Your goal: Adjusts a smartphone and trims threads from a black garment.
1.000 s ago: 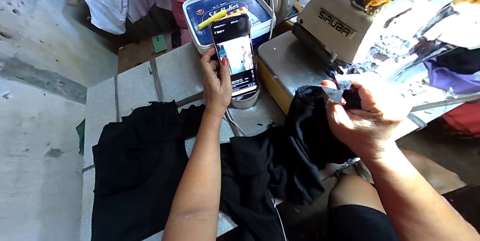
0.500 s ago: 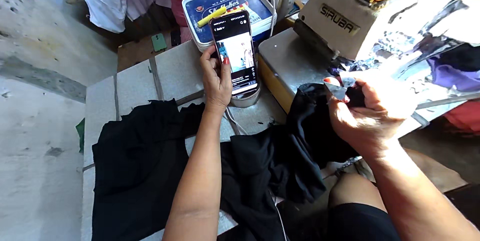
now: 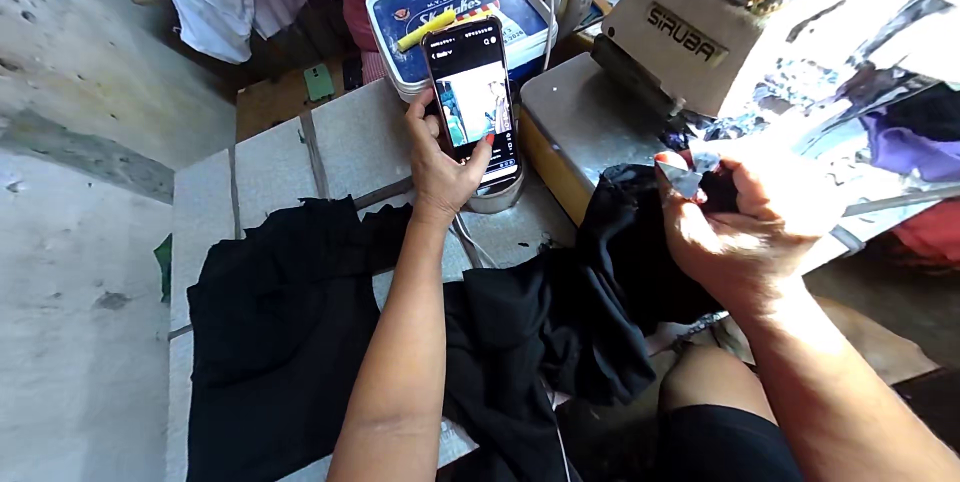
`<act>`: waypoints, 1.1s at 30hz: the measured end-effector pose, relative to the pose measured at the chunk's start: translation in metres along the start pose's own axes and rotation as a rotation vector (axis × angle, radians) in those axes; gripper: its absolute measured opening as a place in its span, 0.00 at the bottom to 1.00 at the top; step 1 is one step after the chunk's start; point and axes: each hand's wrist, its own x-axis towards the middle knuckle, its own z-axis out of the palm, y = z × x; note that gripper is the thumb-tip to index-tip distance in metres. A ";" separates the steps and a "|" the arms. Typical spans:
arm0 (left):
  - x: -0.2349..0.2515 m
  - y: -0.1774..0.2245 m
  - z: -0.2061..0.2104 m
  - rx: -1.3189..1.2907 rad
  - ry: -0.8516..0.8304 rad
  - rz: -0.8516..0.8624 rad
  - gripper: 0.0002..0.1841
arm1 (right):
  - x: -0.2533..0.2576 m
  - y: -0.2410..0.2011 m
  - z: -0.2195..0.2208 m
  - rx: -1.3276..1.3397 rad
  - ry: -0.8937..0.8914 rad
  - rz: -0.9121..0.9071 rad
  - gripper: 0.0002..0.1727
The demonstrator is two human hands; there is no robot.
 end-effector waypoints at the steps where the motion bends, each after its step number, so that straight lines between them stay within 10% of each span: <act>1: 0.000 0.000 0.000 0.003 0.006 0.004 0.47 | 0.000 0.000 0.000 -0.005 0.000 0.000 0.13; 16: 0.000 0.002 -0.003 -0.012 -0.009 -0.017 0.42 | 0.000 0.000 -0.001 -0.017 0.006 -0.003 0.12; 24: 0.020 0.050 -0.015 -0.001 0.336 -0.004 0.28 | 0.002 -0.005 -0.002 0.031 0.012 0.057 0.12; 26: 0.022 0.099 -0.016 -0.114 0.058 -0.085 0.21 | 0.004 -0.009 -0.004 0.128 0.008 0.150 0.11; 30: 0.007 0.153 0.001 -0.001 -0.690 -0.045 0.57 | 0.010 -0.016 -0.010 0.349 0.020 0.376 0.07; 33: 0.002 0.158 0.024 0.097 -0.805 -0.073 0.38 | 0.014 -0.013 -0.021 0.503 0.066 0.533 0.03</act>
